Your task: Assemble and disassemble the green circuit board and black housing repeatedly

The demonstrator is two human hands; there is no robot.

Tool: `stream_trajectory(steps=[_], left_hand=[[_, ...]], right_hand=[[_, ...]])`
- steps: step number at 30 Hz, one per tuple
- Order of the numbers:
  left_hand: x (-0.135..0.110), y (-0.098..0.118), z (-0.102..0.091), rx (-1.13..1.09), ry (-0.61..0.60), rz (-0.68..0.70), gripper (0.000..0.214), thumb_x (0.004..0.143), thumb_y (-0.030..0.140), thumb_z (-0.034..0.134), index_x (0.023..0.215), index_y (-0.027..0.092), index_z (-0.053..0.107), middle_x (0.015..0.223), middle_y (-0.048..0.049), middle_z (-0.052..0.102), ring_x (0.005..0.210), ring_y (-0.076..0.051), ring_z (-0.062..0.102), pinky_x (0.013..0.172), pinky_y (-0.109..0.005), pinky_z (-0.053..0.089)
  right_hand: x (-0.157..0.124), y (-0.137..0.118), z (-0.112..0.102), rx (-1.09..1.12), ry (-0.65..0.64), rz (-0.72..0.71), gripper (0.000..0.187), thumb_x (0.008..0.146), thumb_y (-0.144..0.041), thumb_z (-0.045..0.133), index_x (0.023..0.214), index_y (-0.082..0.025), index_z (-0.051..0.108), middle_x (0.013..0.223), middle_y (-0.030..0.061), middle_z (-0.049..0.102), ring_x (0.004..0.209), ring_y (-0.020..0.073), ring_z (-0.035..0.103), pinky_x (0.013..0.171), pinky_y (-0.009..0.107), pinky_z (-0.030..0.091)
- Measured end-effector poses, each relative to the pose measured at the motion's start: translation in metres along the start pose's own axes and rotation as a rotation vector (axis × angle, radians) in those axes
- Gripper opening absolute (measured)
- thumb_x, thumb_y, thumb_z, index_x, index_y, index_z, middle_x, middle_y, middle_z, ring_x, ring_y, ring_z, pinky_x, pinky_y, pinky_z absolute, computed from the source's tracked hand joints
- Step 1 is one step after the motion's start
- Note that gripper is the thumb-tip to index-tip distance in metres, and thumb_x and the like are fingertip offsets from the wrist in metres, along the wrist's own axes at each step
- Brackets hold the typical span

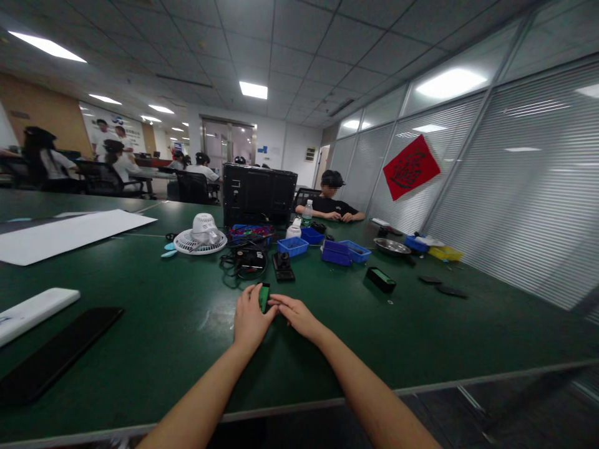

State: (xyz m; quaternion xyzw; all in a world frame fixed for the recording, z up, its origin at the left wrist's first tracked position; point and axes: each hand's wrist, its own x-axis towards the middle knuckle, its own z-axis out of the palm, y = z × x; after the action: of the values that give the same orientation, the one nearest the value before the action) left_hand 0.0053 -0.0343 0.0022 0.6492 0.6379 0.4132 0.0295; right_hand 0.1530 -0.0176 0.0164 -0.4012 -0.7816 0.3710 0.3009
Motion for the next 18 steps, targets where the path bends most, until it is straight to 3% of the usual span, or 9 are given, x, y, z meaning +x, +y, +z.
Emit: stream_trajectory(steps=[3,5,7,10,12,14,16,18], left_hand=[[0.001,-0.002,-0.002,0.004,-0.039,-0.023,0.051,0.073,0.021,0.053,0.122,0.015,0.043,0.125,-0.0118,0.046,0.115,-0.022,0.045,0.097,-0.033,0.036],[0.003,-0.003,-0.004,-0.013,-0.067,-0.062,0.053,0.073,0.015,0.049,0.126,0.015,0.04,0.129,-0.0121,0.045,0.118,-0.021,0.043,0.097,-0.032,0.036],[0.006,-0.005,-0.008,-0.011,-0.071,-0.129,0.056,0.074,0.014,0.048,0.128,0.015,0.036,0.132,-0.0125,0.042,0.122,-0.021,0.04,0.098,-0.033,0.036],[0.009,-0.007,-0.014,0.027,-0.051,-0.229,0.058,0.076,0.016,0.046,0.131,0.017,0.032,0.136,-0.0136,0.038,0.123,-0.024,0.039,0.096,-0.035,0.037],[0.01,-0.007,-0.016,0.054,-0.037,-0.263,0.058,0.076,0.018,0.046,0.133,0.018,0.03,0.138,-0.0144,0.034,0.121,-0.026,0.041,0.093,-0.037,0.039],[0.01,-0.008,-0.016,0.075,-0.029,-0.274,0.06,0.076,0.018,0.046,0.134,0.02,0.028,0.139,-0.0147,0.033,0.118,-0.027,0.045,0.09,-0.037,0.041],[0.01,-0.008,-0.016,0.088,-0.029,-0.283,0.062,0.076,0.019,0.046,0.135,0.022,0.026,0.139,-0.0143,0.033,0.115,-0.028,0.047,0.088,-0.037,0.042],[0.01,-0.008,-0.018,0.096,-0.033,-0.307,0.063,0.076,0.019,0.046,0.135,0.023,0.025,0.139,-0.0138,0.033,0.114,-0.027,0.048,0.088,-0.037,0.042]], right_hand=[[0.002,0.003,0.004,-0.012,0.024,-0.074,0.043,0.08,-0.014,0.037,0.121,-0.018,0.049,0.111,0.0039,0.06,0.086,0.0118,0.058,0.083,0.028,0.044],[0.003,0.007,0.005,-0.071,0.074,-0.1,0.041,0.075,-0.009,0.036,0.11,-0.018,0.056,0.101,0.003,0.063,0.08,0.0109,0.058,0.081,0.027,0.044],[0.004,0.009,0.003,-0.155,0.161,-0.121,0.034,0.069,-0.005,0.035,0.084,-0.017,0.063,0.087,0.0021,0.062,0.076,0.011,0.056,0.077,0.025,0.044],[0.0,-0.006,-0.003,-0.265,0.316,-0.151,0.026,0.063,-0.004,0.034,0.051,-0.018,0.051,0.063,0.0008,0.054,0.069,0.0121,0.053,0.071,0.024,0.043],[-0.008,-0.034,-0.01,-0.269,0.397,-0.225,0.025,0.065,-0.006,0.034,0.047,-0.02,0.046,0.057,0.0001,0.049,0.064,0.0127,0.05,0.066,0.025,0.042],[-0.026,-0.077,-0.018,-0.189,0.457,-0.424,0.027,0.069,-0.008,0.033,0.048,-0.02,0.045,0.054,0.0,0.046,0.059,0.013,0.048,0.061,0.026,0.041],[-0.054,-0.127,-0.027,-0.11,0.438,-0.636,0.029,0.076,-0.011,0.035,0.053,-0.021,0.049,0.054,0.0004,0.048,0.059,0.0133,0.049,0.06,0.028,0.04],[-0.089,-0.171,-0.038,-0.081,0.364,-0.761,0.024,0.079,-0.018,0.042,0.059,-0.023,0.054,0.058,0.0017,0.053,0.061,0.0139,0.051,0.06,0.03,0.04]])
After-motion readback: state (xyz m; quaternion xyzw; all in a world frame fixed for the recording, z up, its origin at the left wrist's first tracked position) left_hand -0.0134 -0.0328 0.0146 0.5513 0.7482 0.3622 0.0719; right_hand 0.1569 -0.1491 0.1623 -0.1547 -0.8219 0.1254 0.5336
